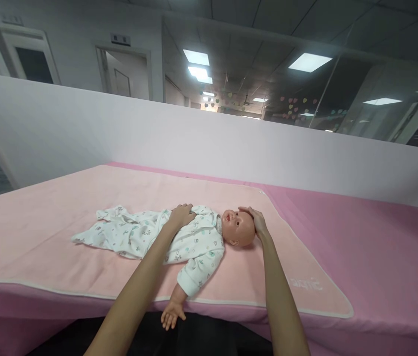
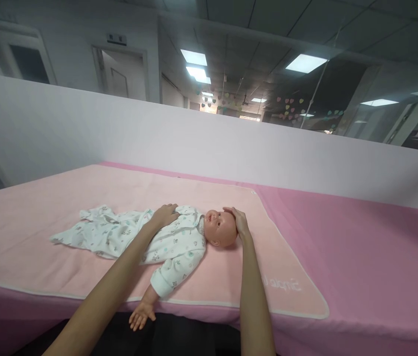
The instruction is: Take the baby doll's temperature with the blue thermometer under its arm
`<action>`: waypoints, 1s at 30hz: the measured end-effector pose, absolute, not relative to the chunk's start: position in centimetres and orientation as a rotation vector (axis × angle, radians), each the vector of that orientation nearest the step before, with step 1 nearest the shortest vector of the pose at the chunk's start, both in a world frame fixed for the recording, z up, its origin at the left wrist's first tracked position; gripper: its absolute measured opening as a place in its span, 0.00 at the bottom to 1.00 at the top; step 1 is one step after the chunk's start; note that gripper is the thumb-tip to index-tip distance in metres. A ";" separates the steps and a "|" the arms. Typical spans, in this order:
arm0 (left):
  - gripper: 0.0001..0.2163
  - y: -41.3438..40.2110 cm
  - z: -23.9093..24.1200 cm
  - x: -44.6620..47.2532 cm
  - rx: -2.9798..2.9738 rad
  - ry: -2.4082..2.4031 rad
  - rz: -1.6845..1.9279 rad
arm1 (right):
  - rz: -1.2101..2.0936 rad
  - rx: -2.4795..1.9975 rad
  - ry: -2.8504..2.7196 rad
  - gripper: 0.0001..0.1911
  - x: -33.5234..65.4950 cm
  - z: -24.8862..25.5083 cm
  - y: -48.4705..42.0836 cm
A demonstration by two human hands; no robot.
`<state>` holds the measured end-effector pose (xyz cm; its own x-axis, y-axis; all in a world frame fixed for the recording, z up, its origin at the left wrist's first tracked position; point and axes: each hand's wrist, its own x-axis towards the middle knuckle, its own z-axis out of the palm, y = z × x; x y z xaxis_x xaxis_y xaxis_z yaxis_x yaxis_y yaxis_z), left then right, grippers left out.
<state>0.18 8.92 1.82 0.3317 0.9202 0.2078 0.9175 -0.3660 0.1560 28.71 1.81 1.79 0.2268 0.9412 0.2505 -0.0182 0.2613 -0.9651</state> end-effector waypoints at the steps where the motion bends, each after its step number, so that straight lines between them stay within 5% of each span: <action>1: 0.17 8.9 1.8 0.2 2.555 1.762 0.407 | 0.847 -1.081 -1.075 0.21 28.9 1.5 2.1; 30: 0.17 8.8 1.9 0.2 2.543 1.767 0.407 | 0.831 -1.022 -1.095 0.19 29.4 1.2 2.0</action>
